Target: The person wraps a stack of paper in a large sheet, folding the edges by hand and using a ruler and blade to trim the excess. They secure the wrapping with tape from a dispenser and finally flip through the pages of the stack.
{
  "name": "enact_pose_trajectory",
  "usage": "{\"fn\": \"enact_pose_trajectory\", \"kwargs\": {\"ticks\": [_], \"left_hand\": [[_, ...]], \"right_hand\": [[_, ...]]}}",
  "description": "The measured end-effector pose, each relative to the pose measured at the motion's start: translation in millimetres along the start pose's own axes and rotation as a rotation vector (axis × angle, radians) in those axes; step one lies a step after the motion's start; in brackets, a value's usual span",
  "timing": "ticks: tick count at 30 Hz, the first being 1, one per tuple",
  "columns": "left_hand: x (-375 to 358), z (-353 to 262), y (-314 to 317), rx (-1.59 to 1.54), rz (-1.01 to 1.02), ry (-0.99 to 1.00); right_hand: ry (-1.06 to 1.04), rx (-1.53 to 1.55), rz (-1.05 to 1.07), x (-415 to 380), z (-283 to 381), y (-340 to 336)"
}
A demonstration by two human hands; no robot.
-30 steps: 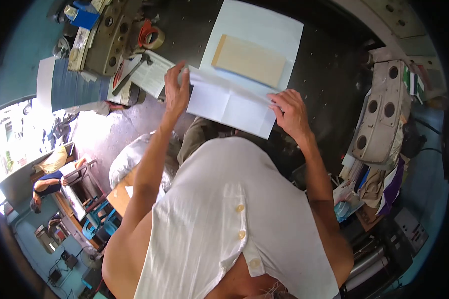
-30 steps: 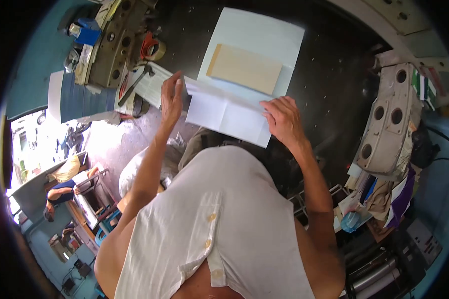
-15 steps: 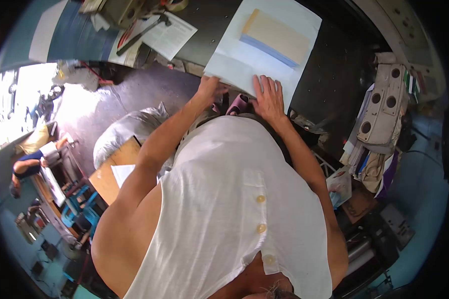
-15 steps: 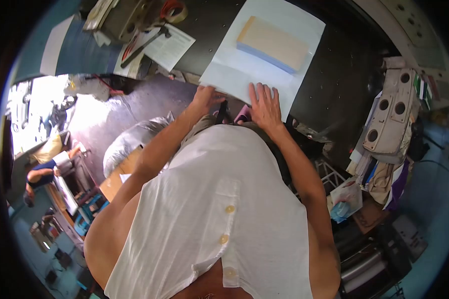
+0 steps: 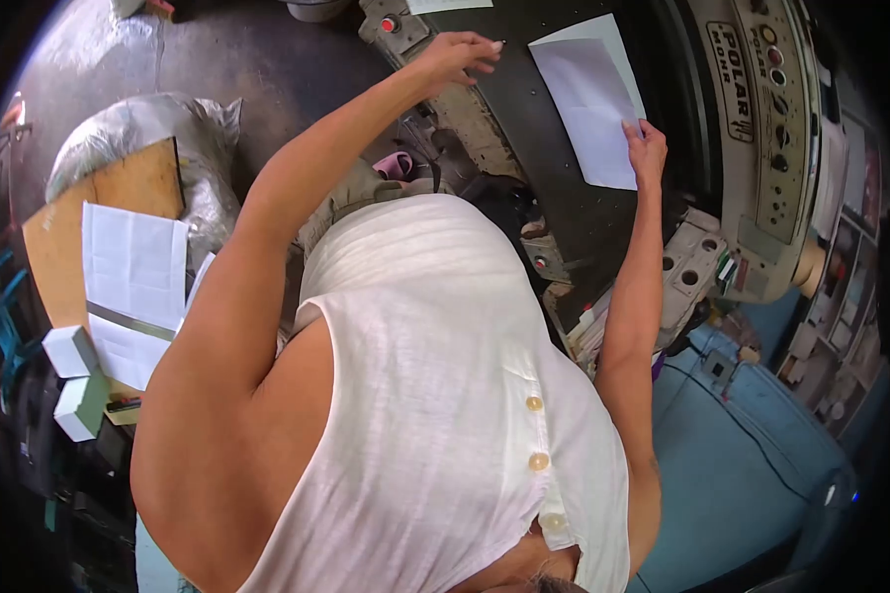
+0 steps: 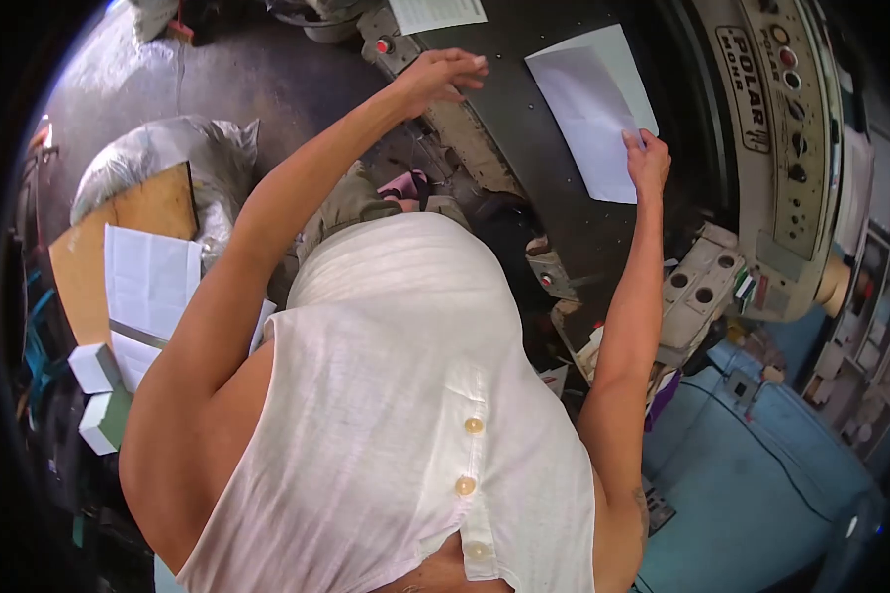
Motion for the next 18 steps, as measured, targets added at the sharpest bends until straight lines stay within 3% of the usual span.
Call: {"fn": "enact_pose_trajectory", "kwargs": {"ticks": [4, 7, 13, 15, 18], "left_hand": [[-15.5, 46.7, -53.9, 0.017, -0.068, -0.108], [-23.7, 66.3, -76.8, 0.003, -0.102, -0.145], [-34.4, 59.9, -69.1, 0.016, -0.043, -0.144], [-38.1, 54.5, -51.9, 0.010, 0.027, -0.167], [-39.3, 62.6, -18.2, 0.008, 0.120, -0.244]], "right_hand": [[-0.098, -0.091, -0.145, 11.9, -4.8, -2.5], [-0.001, -0.059, 0.014, 13.3, -9.5, 1.5], [-0.043, -0.026, 0.011, -17.6, 20.1, -13.4], [-0.140, -0.091, 0.173, -58.4, 51.2, -2.7], [-0.195, 0.147, 0.497, -140.1, 90.9, 29.9]]}}
Point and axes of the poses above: each hand's wrist, its own x-axis towards the middle knuckle, its own y-axis out of the palm, z = x × y, the point moved 10 cm from there along x, towards the middle knuckle, and after that the axes turned 15 degrees about -z, right-handed, at the moved point
